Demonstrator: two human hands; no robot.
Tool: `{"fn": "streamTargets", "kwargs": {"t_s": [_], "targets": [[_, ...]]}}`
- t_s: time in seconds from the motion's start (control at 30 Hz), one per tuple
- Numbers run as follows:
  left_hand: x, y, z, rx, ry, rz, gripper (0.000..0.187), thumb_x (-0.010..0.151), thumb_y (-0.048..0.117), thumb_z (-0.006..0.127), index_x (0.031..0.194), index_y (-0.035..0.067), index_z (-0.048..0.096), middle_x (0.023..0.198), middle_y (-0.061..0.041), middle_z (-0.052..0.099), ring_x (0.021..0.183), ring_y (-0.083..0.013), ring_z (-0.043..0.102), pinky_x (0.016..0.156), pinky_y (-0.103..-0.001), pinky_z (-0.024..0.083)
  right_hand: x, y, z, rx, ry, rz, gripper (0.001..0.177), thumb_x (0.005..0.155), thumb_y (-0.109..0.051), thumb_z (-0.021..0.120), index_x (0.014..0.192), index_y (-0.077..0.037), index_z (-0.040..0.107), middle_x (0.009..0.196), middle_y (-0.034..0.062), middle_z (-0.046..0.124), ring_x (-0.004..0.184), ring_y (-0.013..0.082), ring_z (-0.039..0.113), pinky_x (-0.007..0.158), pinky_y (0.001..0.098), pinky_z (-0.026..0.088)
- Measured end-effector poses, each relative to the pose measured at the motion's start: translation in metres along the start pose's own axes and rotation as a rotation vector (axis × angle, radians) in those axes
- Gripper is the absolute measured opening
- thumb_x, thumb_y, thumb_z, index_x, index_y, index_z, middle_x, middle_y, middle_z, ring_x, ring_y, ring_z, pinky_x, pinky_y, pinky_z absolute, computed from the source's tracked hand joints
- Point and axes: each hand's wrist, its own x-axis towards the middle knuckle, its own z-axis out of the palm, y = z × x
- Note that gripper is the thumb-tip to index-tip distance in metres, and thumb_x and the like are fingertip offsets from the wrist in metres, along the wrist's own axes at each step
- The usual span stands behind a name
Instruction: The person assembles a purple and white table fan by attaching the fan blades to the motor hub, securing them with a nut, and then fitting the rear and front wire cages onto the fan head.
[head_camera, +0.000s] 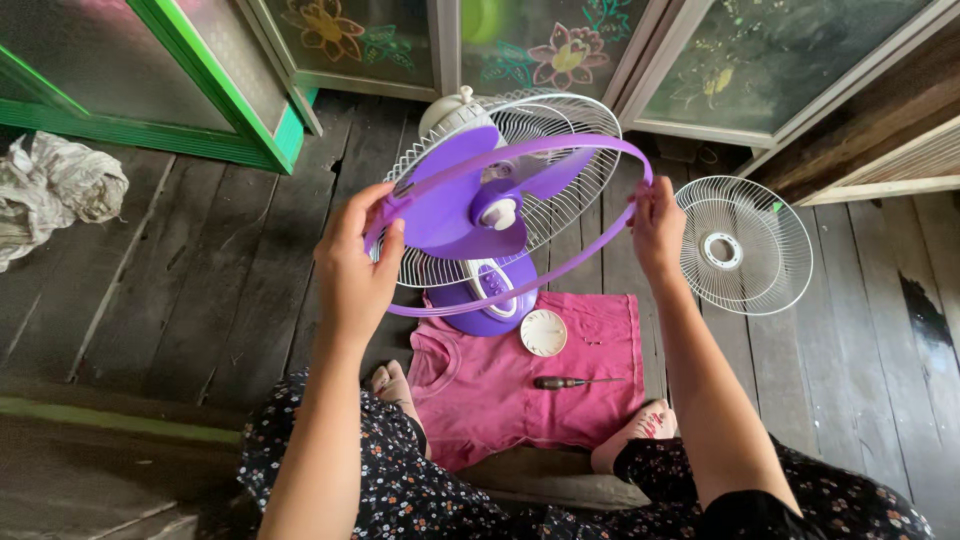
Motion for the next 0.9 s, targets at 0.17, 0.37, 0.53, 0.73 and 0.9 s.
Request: {"fn": "streamTargets", "kwargs": {"t_s": [0.17,0.37,0.53,0.73,0.9], "targets": [[0.011,-0.022,0.01,0.068,0.072,0.081,0.032,0.099,0.0,0.066,0.131,0.002,0.063,0.115,-0.017,0.068,0.106,-0.0295,0.07,0.092,-0.039,0.057,0.027,-0.007,0.004,-0.022,0.033,-0.096,0.014,0.112,-0.016,0.053,0.108,-0.003,0.057,0.084,0.0081,0.072,0.06,0.0151,0.067,0.053,0.03,0.051],[0.023,-0.044,0.023,0.122,0.111,0.093,0.027,0.1,0.009,0.071,0.125,0.002,0.064,0.109,-0.013,0.071,0.096,-0.0275,0.07,0.085,-0.038,0.056,0.037,0.007,0.018,-0.011,0.031,-0.073,0.014,0.11,-0.016,0.051,0.107,-0.004,0.058,0.081,0.008,0.07,0.058,0.0165,0.066,0.052,0.0312,0.052],[0.028,-0.051,0.032,0.081,0.106,0.065,0.023,0.096,0.012,0.075,0.116,0.002,0.066,0.103,-0.013,0.071,0.09,-0.0262,0.071,0.08,-0.037,0.057,0.036,0.019,0.028,-0.063,0.016,-0.021,0.014,0.108,-0.016,0.05,0.105,-0.006,0.059,0.078,0.0096,0.07,0.059,0.021,0.07,0.055,0.0353,0.053],[0.035,-0.048,0.039,0.177,0.125,0.14,0.02,0.094,0.01,0.075,0.111,0.003,0.068,0.1,-0.013,0.071,0.089,-0.0287,0.07,0.078,-0.038,0.056,0.041,0.023,0.033,-0.086,0.056,0.036,0.013,0.105,-0.015,0.051,0.101,-0.006,0.059,0.079,0.0119,0.071,0.064,0.0245,0.072,0.061,0.0386,0.054],[0.04,-0.047,0.043,0.255,0.125,0.171,0.018,0.093,0.009,0.075,0.11,0.004,0.069,0.101,-0.012,0.072,0.092,-0.0307,0.069,0.08,-0.04,0.055,0.051,0.021,0.04,-0.13,0.066,-0.007,0.013,0.104,-0.015,0.052,0.102,-0.005,0.06,0.08,0.0145,0.069,0.068,0.0311,0.07,0.062,0.0435,0.052]]}}
